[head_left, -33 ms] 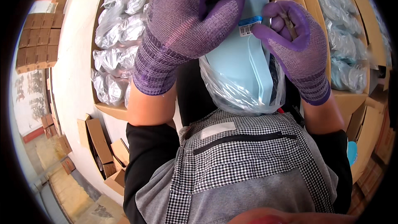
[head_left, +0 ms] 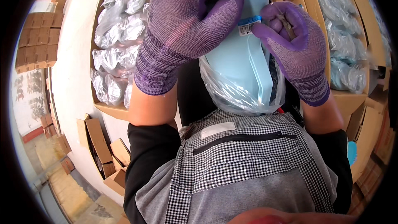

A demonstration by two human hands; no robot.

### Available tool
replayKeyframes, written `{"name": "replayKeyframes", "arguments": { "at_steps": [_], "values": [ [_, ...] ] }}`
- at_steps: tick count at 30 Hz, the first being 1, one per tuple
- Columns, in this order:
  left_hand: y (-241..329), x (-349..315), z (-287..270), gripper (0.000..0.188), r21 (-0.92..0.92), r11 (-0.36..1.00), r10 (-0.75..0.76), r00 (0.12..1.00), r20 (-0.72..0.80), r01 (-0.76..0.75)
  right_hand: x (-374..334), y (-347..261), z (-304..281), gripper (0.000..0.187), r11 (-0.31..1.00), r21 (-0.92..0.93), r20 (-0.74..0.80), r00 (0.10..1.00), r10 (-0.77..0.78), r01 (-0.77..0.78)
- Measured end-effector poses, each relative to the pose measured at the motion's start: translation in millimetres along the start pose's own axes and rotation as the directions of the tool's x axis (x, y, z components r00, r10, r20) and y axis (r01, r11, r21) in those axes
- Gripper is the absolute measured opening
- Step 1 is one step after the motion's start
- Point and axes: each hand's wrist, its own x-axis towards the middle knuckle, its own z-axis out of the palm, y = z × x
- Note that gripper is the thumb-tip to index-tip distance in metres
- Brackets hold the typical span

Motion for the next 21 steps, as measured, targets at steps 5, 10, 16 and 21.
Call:
{"name": "replayKeyframes", "arguments": {
  "at_steps": [5, 10, 16, 21],
  "values": [
    [-1.9, -8.4, 0.1, 0.029, -0.022, 0.999, 0.048, 0.997, -0.065, -0.049, 6.3, -4.5, 1.1, 0.021, 0.963, -0.24, 0.045, 0.992, -0.118, 0.126],
    [13.6, -10.4, -9.0, 0.029, -0.138, 0.977, -0.18, 0.977, -0.115, 0.164, 2.5, 1.8, -4.5, 0.034, 0.972, -0.059, 0.088, 0.971, -0.221, 0.227],
    [-11.6, -23.2, -8.0, 0.034, -0.167, 0.971, -0.184, 0.98, -0.08, 0.168, -11.4, 21.2, -3.5, 0.047, 0.856, -0.109, 0.05, 0.863, -0.503, 0.506],
    [-2.4, -20.8, -11.4, 0.036, -0.015, 0.988, -0.156, 0.986, -0.061, 0.155, -7.8, 25.5, -5.3, 0.042, 0.826, -0.073, 0.053, 0.829, -0.557, 0.56]
  ]
}}
